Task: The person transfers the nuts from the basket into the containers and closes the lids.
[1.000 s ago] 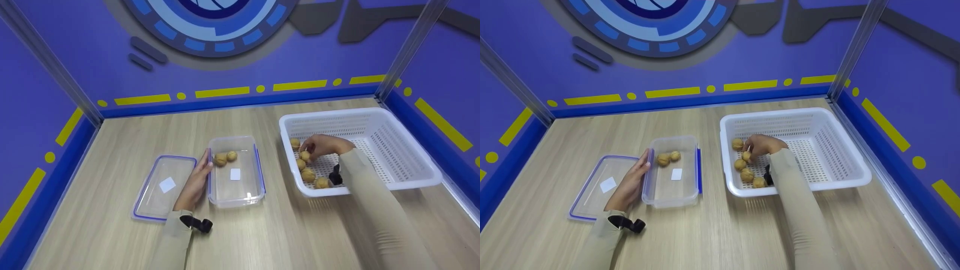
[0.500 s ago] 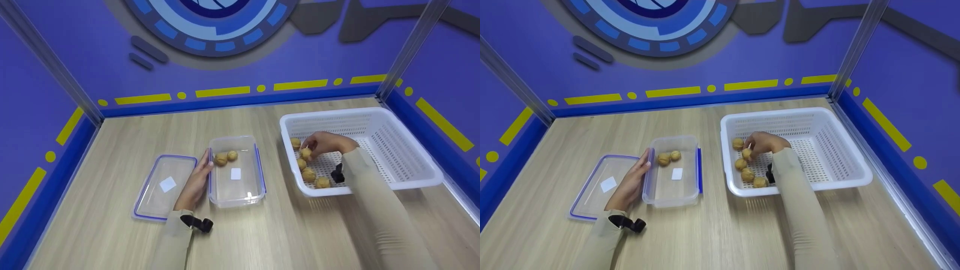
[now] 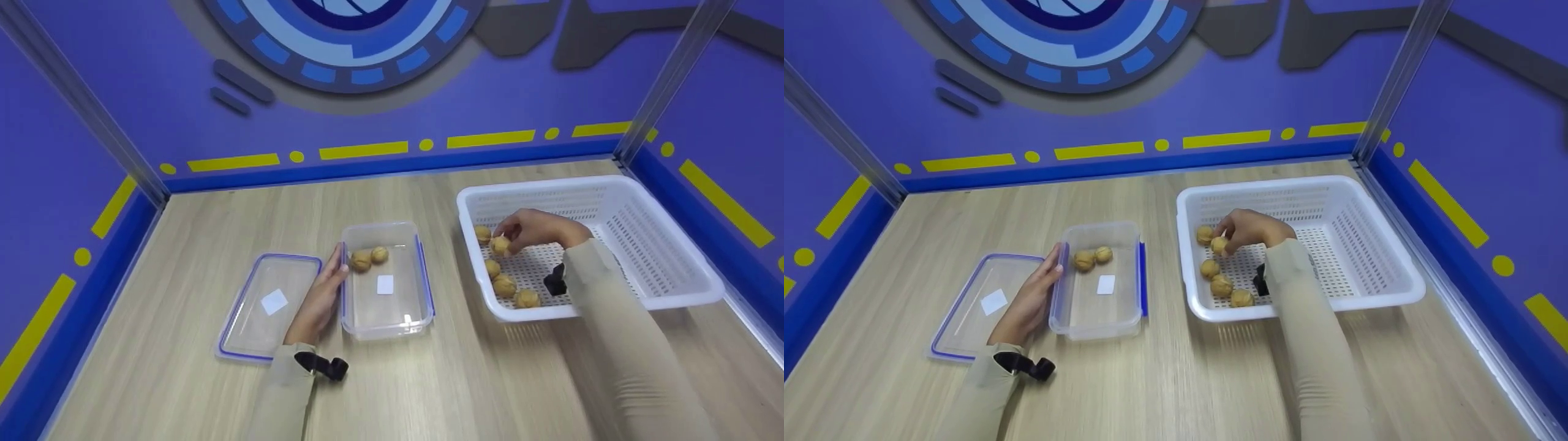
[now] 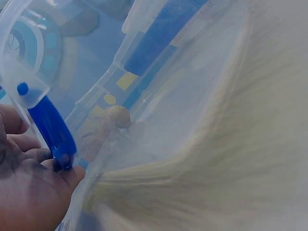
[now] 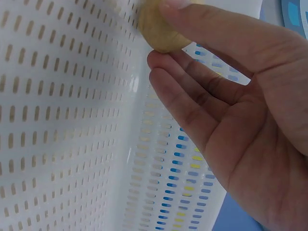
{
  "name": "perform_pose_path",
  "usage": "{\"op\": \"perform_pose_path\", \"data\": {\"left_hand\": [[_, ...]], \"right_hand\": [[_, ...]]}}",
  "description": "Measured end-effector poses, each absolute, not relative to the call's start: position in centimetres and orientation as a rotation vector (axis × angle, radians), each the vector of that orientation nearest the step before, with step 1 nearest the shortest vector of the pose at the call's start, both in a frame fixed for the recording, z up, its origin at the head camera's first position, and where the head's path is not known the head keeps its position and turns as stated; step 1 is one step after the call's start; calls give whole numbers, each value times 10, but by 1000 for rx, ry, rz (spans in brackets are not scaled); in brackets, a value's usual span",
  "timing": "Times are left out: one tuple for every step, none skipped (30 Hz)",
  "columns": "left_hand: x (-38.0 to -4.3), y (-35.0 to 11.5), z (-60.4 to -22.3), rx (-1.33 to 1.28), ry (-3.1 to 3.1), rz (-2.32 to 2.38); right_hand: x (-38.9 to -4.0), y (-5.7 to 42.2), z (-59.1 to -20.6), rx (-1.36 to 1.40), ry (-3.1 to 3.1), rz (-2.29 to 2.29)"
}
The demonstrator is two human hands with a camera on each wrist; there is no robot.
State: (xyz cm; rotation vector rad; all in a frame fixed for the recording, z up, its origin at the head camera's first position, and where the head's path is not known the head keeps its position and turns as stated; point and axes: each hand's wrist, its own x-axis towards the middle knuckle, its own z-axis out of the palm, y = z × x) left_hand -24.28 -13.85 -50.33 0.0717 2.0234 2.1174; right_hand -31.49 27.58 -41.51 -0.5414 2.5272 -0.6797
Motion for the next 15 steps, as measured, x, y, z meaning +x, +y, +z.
{"op": "perform_pose_path", "data": {"left_hand": [[-243, -138, -503, 68, 2026, 2115], [-242, -139, -503, 64, 2029, 2108], [-242, -139, -503, 69, 2028, 2111], [-242, -139, -503, 74, 2028, 2112], [-242, -139, -503, 81, 2026, 2115], [-242, -139, -503, 90, 2022, 2119], [-242, -139, -503, 97, 2018, 2124], [-242, -140, -503, 104, 2014, 2127], [-242, -140, -503, 109, 2011, 2135], [-242, -140, -503, 109, 2013, 2131], [-242, -140, -503, 107, 2013, 2130], [-242, -140, -503, 106, 2014, 2128], [-242, -140, -503, 104, 2015, 2125], [-242, -140, -503, 105, 2014, 2125], [-242, -140, -503, 106, 2014, 2125]], "right_hand": [[-315, 276, -414, -548, 2528, -685], [-315, 276, -413, -551, 2530, -689], [-314, 276, -412, -552, 2532, -693], [-314, 276, -411, -551, 2533, -699], [-314, 276, -410, -550, 2534, -701], [-314, 275, -410, -551, 2536, -704], [-314, 274, -408, -550, 2538, -706], [-314, 274, -407, -555, 2540, -706], [-314, 273, -406, -552, 2543, -702], [-314, 271, -404, -557, 2546, -698], [-313, 270, -403, -556, 2552, -689], [-313, 269, -401, -564, 2555, -687], [-313, 268, -400, -572, 2560, -684], [-313, 266, -398, -583, 2565, -680], [-313, 265, -396, -591, 2567, -678]]}}
